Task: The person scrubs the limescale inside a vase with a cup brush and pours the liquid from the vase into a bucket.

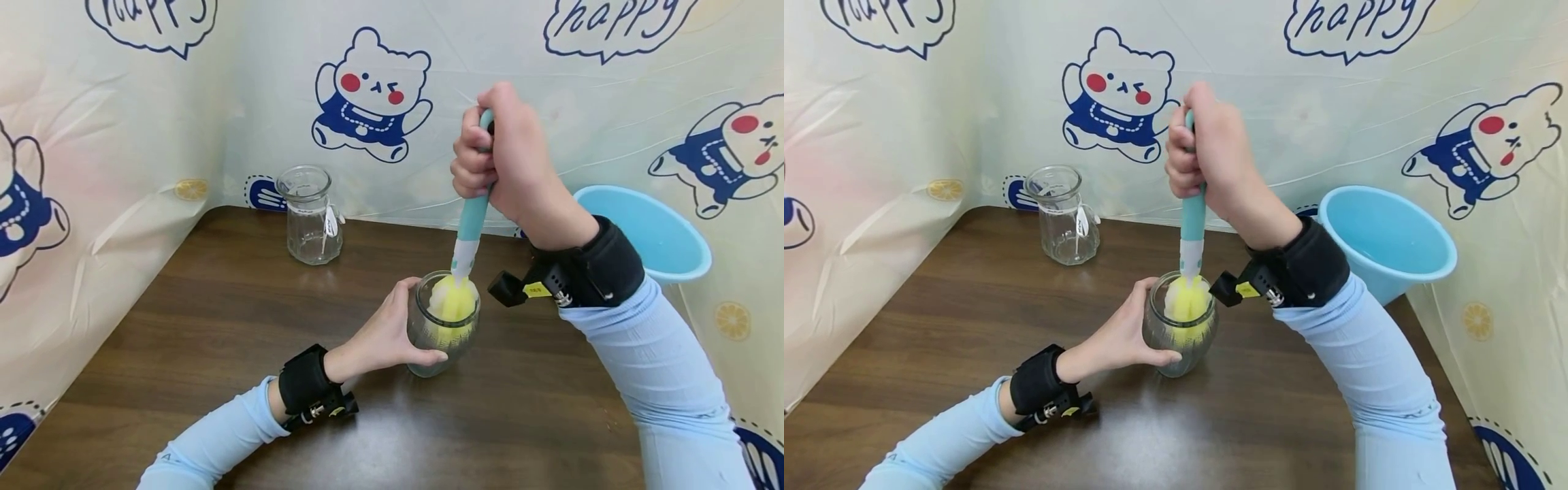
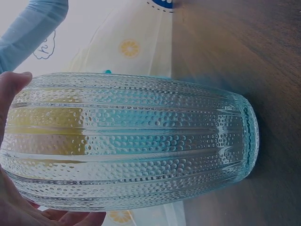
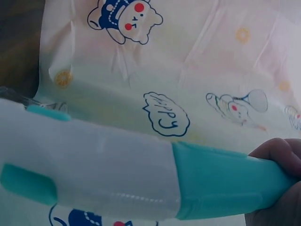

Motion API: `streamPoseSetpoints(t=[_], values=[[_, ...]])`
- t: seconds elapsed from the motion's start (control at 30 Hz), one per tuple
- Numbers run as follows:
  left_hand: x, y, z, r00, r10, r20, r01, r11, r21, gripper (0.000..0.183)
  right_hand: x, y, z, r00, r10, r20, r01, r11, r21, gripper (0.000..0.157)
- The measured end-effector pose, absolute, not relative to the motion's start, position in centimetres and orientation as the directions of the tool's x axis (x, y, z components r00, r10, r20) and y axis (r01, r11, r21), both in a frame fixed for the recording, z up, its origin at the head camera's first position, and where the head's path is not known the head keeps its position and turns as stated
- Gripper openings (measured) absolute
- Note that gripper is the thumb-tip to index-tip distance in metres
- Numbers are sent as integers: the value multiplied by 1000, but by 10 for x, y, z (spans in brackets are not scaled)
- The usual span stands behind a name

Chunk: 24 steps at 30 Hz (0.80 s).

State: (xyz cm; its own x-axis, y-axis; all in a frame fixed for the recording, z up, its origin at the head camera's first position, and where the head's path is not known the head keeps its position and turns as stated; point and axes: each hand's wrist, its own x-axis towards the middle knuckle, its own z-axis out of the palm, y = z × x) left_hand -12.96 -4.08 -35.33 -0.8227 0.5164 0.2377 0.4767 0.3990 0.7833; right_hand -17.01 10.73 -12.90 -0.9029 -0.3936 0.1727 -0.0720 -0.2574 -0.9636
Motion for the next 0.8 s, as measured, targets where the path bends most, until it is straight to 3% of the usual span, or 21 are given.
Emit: streamPoseSetpoints(t=[0.37, 0.8], values=[[-130, -41, -351, -822, 532, 206, 454, 391, 801, 101, -183, 117, -136, -900, -426, 95, 65, -346, -936, 43], [-130, -44, -350, -824, 533, 190, 429, 370, 824, 100, -195, 138, -158, -948, -316, 20, 161, -535, -829, 41]])
